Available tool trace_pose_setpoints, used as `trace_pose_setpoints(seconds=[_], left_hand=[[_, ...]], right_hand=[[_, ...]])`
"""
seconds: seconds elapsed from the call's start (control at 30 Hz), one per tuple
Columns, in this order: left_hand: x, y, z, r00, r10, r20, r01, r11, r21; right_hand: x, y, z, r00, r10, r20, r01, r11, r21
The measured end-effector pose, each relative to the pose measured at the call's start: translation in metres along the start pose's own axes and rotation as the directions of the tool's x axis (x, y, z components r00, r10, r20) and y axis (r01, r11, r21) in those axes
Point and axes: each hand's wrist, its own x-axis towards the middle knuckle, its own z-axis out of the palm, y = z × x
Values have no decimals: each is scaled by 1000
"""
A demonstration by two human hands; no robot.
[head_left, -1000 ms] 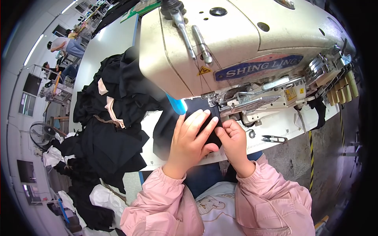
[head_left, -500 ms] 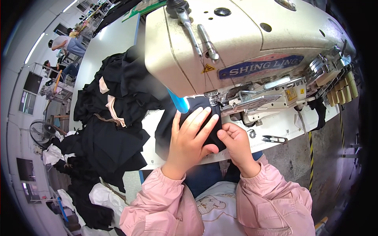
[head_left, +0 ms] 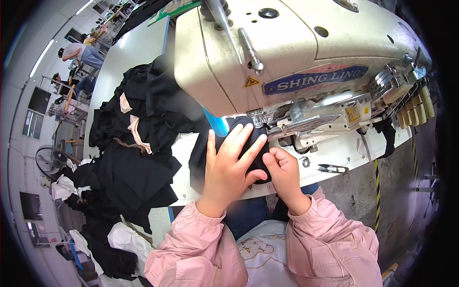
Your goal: Sewing pieces of black fabric together using an industrial sewing machine in a factory.
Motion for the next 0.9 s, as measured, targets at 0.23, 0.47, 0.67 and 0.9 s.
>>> trace_pose_setpoints(seconds=[0.23,0.47,0.67,0.9], left_hand=[[-3,-4,4,998,52,-45,-51,999,9],[-6,-2,4,998,55,-42,-55,998,9],[-3,-2,4,999,31,-24,-31,999,22],[-11,-9,12,998,-22,-60,18,998,-68]], right_hand=[[0,-4,3,998,45,44,-50,993,103],[2,6,-1,999,-49,24,50,997,-67],[10,2,4,998,-60,21,61,997,-40],[12,8,4,996,19,91,-34,985,171]])
